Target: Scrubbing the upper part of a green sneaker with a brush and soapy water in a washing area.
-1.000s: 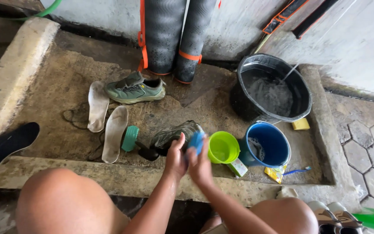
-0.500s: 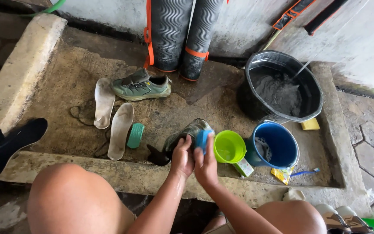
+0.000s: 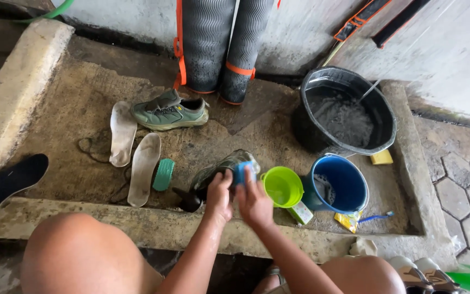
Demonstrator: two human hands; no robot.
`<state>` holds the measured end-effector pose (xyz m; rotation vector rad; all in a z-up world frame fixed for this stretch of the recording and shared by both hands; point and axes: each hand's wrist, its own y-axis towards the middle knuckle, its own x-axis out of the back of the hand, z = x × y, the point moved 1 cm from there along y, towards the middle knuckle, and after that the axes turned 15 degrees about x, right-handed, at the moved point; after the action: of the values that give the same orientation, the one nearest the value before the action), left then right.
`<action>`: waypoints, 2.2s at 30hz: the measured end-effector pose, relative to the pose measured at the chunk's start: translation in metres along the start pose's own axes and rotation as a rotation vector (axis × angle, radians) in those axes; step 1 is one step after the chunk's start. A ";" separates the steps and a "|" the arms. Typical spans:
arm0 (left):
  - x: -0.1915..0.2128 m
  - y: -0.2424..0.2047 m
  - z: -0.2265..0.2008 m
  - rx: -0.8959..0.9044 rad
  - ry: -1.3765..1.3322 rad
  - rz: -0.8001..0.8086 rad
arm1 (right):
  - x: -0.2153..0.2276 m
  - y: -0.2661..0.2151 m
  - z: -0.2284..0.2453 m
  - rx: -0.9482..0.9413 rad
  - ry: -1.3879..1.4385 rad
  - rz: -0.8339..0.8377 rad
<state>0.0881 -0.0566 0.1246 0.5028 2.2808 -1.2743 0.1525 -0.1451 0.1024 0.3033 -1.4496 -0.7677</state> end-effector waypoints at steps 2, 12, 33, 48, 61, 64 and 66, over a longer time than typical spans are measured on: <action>0.004 0.007 0.006 0.025 0.076 0.102 | 0.006 0.019 -0.030 -0.251 -0.055 0.109; 0.066 0.025 -0.030 -0.062 1.205 0.247 | -0.015 -0.096 -0.351 -1.299 -0.017 0.048; 0.065 0.012 -0.062 0.327 1.332 -0.405 | -0.010 -0.059 -0.312 -1.447 0.603 0.188; 0.090 0.034 -0.029 -0.056 1.478 -0.312 | -0.044 -0.022 0.031 -0.294 0.414 0.682; 0.088 0.028 -0.037 -0.022 1.458 -0.239 | -0.044 -0.025 0.017 -0.428 0.343 0.936; 0.070 -0.002 -0.063 0.094 1.462 -0.120 | -0.104 -0.020 -0.028 -0.514 0.307 0.930; 0.061 -0.027 -0.081 0.200 1.450 -0.027 | -0.110 -0.014 -0.027 -0.517 0.276 0.930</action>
<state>0.0058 0.0049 0.1457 1.9661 3.1751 -1.3077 0.1805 -0.0929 0.0048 -0.6129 -0.9229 -0.2836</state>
